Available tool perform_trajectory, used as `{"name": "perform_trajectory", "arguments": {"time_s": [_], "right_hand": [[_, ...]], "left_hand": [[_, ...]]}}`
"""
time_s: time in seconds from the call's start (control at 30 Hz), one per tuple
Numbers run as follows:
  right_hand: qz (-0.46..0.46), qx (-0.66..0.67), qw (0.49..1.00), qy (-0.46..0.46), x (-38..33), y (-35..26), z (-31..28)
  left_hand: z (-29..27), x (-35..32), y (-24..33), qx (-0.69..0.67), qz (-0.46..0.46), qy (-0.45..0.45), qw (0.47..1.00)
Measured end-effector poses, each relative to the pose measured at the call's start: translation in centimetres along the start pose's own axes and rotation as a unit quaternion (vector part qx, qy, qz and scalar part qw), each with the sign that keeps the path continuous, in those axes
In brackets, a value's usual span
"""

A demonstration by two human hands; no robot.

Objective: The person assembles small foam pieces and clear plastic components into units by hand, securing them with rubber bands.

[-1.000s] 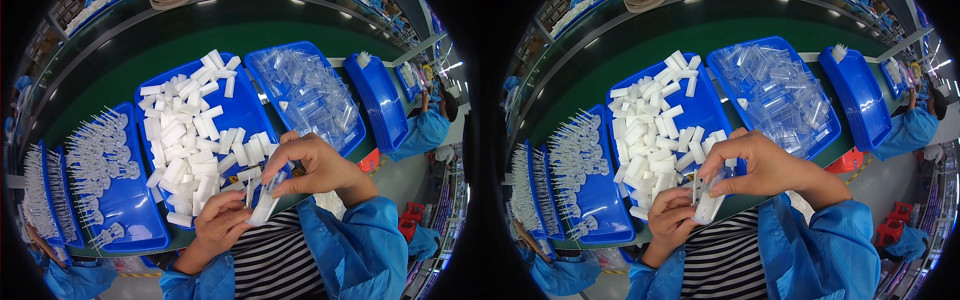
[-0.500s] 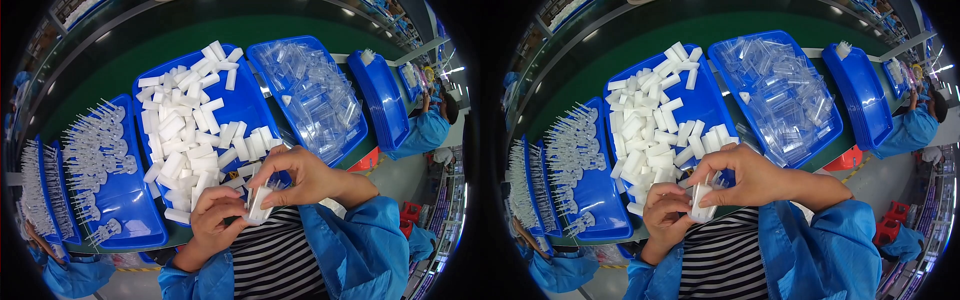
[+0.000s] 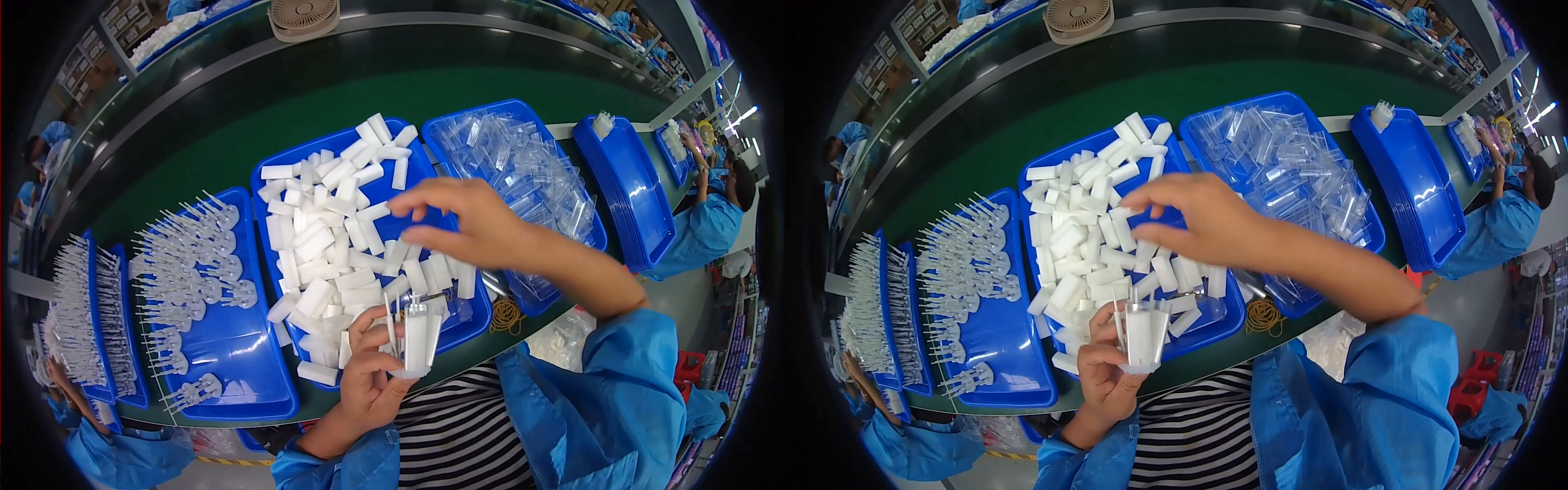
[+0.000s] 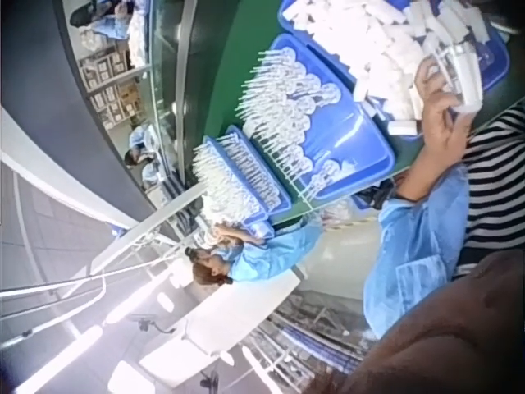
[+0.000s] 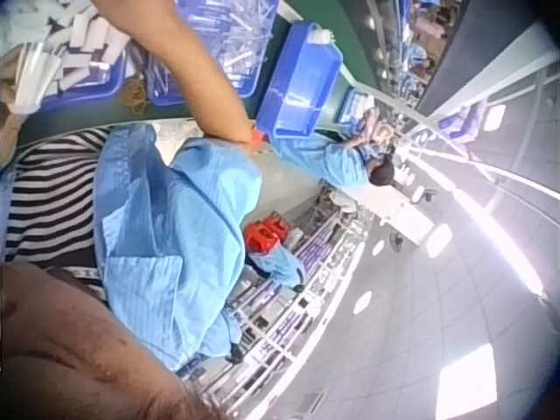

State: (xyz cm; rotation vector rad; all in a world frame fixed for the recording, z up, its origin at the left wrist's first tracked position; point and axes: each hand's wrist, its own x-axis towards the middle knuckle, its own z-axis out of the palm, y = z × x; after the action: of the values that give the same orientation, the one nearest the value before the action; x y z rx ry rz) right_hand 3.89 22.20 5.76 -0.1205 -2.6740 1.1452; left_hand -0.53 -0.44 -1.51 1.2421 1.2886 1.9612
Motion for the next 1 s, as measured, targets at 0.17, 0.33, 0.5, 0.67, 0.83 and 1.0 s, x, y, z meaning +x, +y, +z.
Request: {"name": "perform_trajectory", "arguments": {"time_s": [0.17, 0.33, 0.5, 0.67, 0.83, 1.0], "right_hand": [[-0.039, -0.208, 0.976, -0.05, 4.2, 3.3, 2.4], [-0.016, -0.351, 0.92, -0.173, 6.6, 3.2, 4.3], [0.011, -0.275, 0.944, -0.182, 5.7, 4.0, 3.7], [0.207, 0.1, 0.957, -0.174, 3.4, 0.4, 1.1], [0.226, 0.485, 0.834, -0.136, 0.3, -0.8, 1.6], [0.241, 0.531, 0.797, -0.157, -1.3, -1.2, 1.6]], "left_hand": [[-0.3, -0.2, -0.1, 0.064, 0.062, 0.029, 0.996], [-0.4, -0.4, -0.1, 0.084, 0.078, 0.071, 0.991], [-0.3, -0.2, 0.1, 0.13, 0.087, 0.07, 0.985], [-0.5, 0.1, 1.0, 0.176, 0.083, 0.037, 0.98], [-0.3, 0.2, 1.1, 0.184, 0.087, 0.032, 0.979], [-0.1, 0.3, 1.0, 0.192, 0.082, 0.024, 0.978]]}}
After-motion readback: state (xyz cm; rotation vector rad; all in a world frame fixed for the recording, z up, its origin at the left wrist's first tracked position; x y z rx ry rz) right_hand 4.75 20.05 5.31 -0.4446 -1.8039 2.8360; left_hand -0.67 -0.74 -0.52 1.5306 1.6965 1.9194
